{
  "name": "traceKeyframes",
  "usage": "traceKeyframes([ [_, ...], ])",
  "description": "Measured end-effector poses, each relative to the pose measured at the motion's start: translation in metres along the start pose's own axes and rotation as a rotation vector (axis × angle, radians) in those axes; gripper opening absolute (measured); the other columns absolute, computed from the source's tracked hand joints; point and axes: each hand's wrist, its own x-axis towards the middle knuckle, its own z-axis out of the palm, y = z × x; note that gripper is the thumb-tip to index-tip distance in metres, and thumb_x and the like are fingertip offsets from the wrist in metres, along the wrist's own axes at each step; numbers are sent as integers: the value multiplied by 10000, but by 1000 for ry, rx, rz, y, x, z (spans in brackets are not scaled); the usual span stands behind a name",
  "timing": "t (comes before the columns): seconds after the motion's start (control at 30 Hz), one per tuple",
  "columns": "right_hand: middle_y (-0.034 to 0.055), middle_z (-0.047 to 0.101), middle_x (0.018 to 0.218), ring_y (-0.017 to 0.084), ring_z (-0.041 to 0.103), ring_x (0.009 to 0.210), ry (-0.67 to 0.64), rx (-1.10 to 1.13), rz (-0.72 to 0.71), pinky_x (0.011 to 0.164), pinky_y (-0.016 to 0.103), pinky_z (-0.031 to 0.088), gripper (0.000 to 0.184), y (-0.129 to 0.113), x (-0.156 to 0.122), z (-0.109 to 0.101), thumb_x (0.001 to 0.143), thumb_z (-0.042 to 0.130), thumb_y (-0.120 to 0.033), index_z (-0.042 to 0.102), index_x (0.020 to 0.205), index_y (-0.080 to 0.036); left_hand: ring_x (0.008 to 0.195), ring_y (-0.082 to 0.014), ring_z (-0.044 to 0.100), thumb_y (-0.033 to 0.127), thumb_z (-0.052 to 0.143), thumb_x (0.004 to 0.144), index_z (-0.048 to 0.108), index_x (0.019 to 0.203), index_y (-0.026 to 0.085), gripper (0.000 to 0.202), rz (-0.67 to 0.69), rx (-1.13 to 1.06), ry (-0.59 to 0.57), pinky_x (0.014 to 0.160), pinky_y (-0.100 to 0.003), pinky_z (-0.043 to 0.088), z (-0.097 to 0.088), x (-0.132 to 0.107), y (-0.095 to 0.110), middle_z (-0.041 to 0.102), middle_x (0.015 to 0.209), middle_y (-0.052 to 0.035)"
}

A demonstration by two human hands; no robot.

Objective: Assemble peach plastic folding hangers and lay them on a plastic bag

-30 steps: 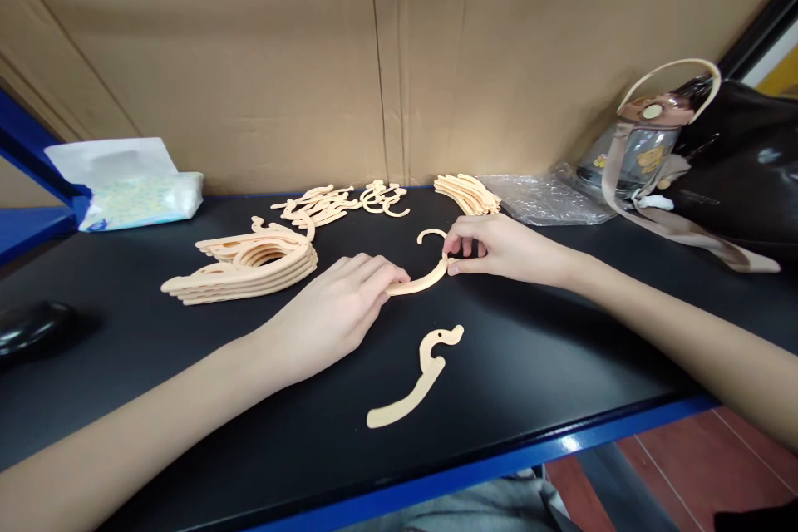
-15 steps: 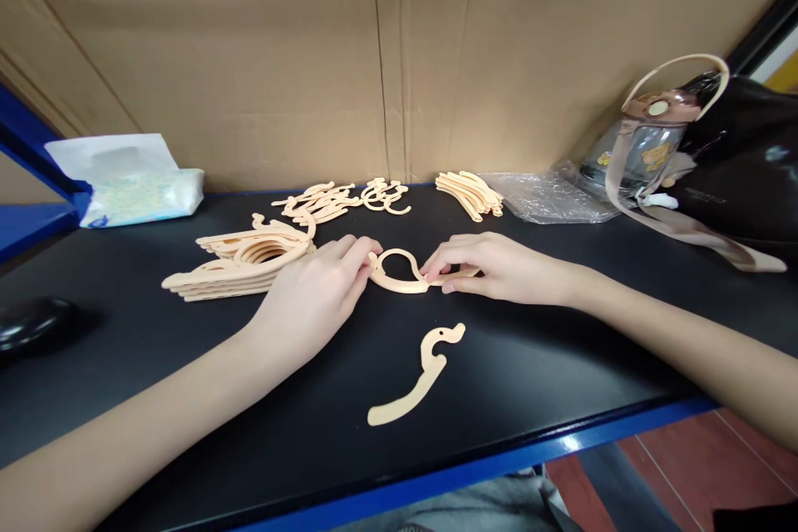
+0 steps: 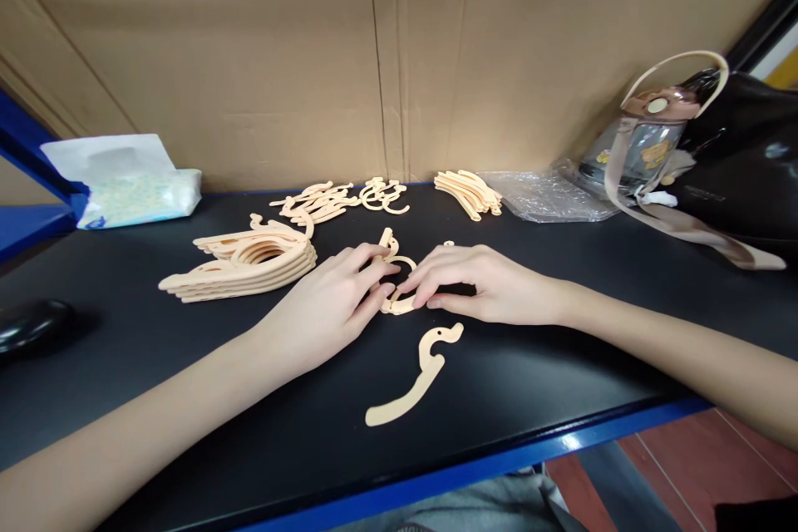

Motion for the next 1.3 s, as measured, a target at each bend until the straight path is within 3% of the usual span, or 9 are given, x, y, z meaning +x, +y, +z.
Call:
traceKeyframes([
  [0.1,28,679,920,157,583,886,-24,-33,35,804,290,457,112,-10,-1,-8,856,648,-266,678,919,-178,1140,-249,529,359,369,966,563,1202,190,349,-40,-36,-17,966,-435,450,-2,0,1,503,1318,-87],
  [0.23,-1,635,882,136,587,816,-229,-101,104,696,253,432,225,-22,-5,-17,777,723,-382,693,899,-195,1193,-262,496,361,431,929,565,1188,208,329,-84,-78,-14,1015,-468,410,-3,-1,1,481,1352,-72],
  [0.33,-22,619,894,113,578,833,-299,-148,117,702,230,424,135,-24,-8,-22,837,665,-254,698,967,-234,1203,-243,481,203,401,891,557,1174,205,323,-83,-164,-15,1033,-451,392,-2,-1,0,480,1343,-59],
  [0.47,-14,590,919,93,565,834,-304,-161,149,693,206,415,207,-17,-10,-29,861,563,-80,706,904,-223,1207,-196,479,34,334,806,504,1228,231,496,-58,-312,20,1046,-394,387,2,-1,-7,500,1314,-24],
  [0.67,-2,594,894,94,574,775,-258,-143,206,708,224,423,216,-2,-8,-35,866,498,-44,667,827,-173,1183,-138,506,-87,252,688,503,1226,243,679,-2,-372,65,1006,-318,420,7,-1,-13,537,1259,4],
  [0.77,5,608,919,122,579,833,-219,-186,203,755,247,426,110,-1,-8,-38,880,559,-170,667,896,-181,1160,-173,513,-15,302,822,543,1191,217,498,13,-232,100,998,-363,416,2,0,-6,553,1254,-20],
  [0.9,12,613,977,174,575,945,-260,-273,232,815,286,414,157,-1,-10,-42,820,668,-351,679,874,-205,1231,-232,466,256,434,952,530,1258,179,330,89,-22,138,1043,-437,369,-1,0,5,560,1292,-66],
  [1.13,7,617,888,162,569,863,-229,-387,231,797,303,412,116,2,-11,-38,841,600,-234,659,749,-195,1296,-239,409,202,442,933,628,1079,198,237,155,20,67,1087,-458,309,-2,-1,12,552,1324,-48],
  [1.3,17,632,886,170,581,864,-177,-385,233,800,308,421,143,8,-9,-37,836,614,-261,627,720,-179,1060,-242,536,237,522,872,622,982,174,161,62,40,126,833,-401,442,-1,2,23,633,1140,-58],
])
